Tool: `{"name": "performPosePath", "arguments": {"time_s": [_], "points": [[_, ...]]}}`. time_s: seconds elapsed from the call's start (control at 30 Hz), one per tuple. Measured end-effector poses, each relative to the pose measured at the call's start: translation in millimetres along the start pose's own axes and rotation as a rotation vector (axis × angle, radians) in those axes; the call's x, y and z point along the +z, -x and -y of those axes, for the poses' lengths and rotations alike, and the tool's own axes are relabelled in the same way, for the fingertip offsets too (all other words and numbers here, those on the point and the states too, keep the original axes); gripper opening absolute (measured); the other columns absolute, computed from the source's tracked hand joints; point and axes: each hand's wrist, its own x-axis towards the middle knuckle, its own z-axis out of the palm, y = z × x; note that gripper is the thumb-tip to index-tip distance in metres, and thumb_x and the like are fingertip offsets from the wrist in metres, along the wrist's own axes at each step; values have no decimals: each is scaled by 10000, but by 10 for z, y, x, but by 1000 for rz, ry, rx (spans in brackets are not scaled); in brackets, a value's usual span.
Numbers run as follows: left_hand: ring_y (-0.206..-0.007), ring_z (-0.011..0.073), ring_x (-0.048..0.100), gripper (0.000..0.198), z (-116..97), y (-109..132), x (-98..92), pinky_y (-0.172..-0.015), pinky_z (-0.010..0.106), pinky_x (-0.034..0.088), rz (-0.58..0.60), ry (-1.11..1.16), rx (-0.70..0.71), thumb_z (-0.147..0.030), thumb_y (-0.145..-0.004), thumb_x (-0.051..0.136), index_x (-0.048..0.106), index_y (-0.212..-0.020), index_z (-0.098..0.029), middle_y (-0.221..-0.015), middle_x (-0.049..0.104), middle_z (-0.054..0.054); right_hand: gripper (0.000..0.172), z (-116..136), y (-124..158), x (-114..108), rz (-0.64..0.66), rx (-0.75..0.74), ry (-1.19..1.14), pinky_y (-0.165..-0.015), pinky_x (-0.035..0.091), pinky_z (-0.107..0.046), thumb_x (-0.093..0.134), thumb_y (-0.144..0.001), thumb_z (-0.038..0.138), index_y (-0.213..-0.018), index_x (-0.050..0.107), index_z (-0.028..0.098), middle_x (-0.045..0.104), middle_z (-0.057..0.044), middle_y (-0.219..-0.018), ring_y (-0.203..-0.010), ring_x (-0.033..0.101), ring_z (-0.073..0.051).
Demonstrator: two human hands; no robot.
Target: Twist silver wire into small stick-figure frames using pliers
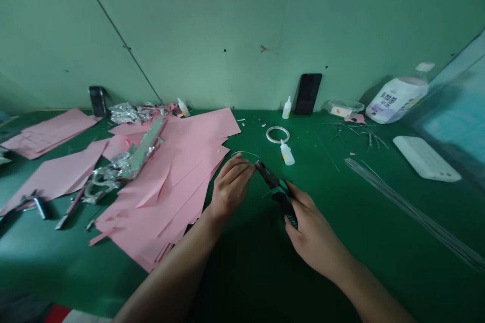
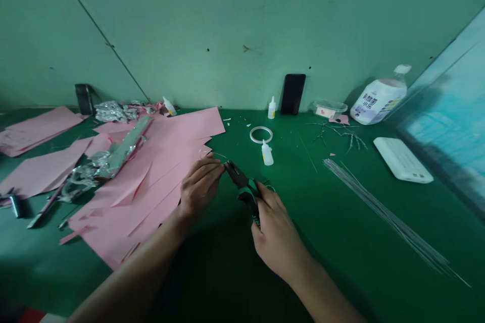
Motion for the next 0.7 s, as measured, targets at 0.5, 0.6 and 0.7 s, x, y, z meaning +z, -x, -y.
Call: {"name": "performPosePath", "arguments": {"time_s": [0.5, 0.6, 0.7], "points": [[-912, 173, 653, 159, -13, -25, 30, -900, 415, 582, 36, 20, -33, -41, -866, 584, 629, -967, -155, -886, 679, 50, 449, 31, -47, -31, 4, 54, 12, -1052, 449, -541, 394, -964, 423, -1281, 563, 152, 424, -137, -1483, -1374, 378, -341], [-1009, 206, 631, 252, -57, -48, -25, -851, 387, 583, -2, -57, 24, -20, -828, 620, 622, -1012, -192, -955, 673, 50, 426, 56, -56, -84, -4, 55, -106, -1052, 448, -518, 424, -961, 427, -1273, 569, 176, 473, -130, -1443, -1337, 432, -323], [-1020, 226, 601, 294, -100, -53, -43, -838, 389, 563, -145, -125, -22, -63, -771, 706, 612, -1012, -203, -968, 636, 59, 395, 82, -61, -143, 6, 72, -230, -1018, 477, -480, 443, -960, 431, -1263, 568, 210, 511, -112, -1407, -1273, 504, -289]]}}
